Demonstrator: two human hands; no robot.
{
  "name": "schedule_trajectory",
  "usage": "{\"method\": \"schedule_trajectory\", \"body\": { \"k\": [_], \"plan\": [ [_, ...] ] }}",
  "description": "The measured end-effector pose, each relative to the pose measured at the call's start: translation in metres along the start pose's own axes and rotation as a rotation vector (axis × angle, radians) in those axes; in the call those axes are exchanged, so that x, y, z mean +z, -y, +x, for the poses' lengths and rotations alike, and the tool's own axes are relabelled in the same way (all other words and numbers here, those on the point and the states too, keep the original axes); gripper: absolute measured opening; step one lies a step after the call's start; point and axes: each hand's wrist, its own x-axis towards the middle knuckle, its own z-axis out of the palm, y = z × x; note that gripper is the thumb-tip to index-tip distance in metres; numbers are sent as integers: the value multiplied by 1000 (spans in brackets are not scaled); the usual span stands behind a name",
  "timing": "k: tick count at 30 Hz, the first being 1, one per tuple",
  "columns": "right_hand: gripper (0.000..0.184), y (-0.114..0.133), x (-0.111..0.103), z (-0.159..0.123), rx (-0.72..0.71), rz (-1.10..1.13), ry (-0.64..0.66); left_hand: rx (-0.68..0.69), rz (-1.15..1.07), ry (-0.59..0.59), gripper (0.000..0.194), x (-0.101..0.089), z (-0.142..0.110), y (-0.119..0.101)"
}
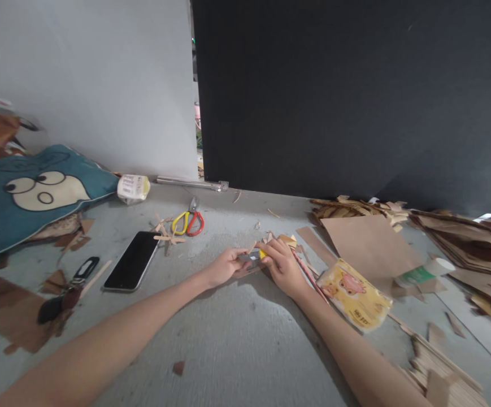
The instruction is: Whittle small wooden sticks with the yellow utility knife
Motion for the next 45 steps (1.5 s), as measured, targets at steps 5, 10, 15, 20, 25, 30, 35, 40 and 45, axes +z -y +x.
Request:
{"method": "schedule_trajectory", "body": {
  "k": [5, 10, 15, 20, 25, 30, 35, 40, 45],
  "plan": [
    [65, 0, -2, 1, 41, 29, -7, -20, -51, 22, 12, -3, -2, 3],
    [63, 1, -1, 1, 25, 23, 12, 10, 72, 43, 17, -3, -1, 4],
    [58, -2, 0, 2, 57, 6, -11, -30, 57, 143, 39, -5, 1, 3],
    [53, -4, -1, 3, 66, -24, -10, -18, 7, 234, 41, -8, 1, 1],
    [56, -4, 1, 2, 75, -17, -14, -3, -36, 155, 30, -9, 1, 3],
    [54, -6, 3, 0, 56, -11, -3, -27, 33, 150, 29, -6, 2, 6],
    [57, -5, 6, -1, 11, 3, -21, -8, 80, 37, 21, -1, 3, 7],
    [60, -5, 4, 1, 36, 25, -8, -14, -8, 79, 11, -6, 2, 8],
    [57, -5, 5, 1, 25, 5, -22, -37, 32, 46, 10, -5, 2, 8]
  ]
}}
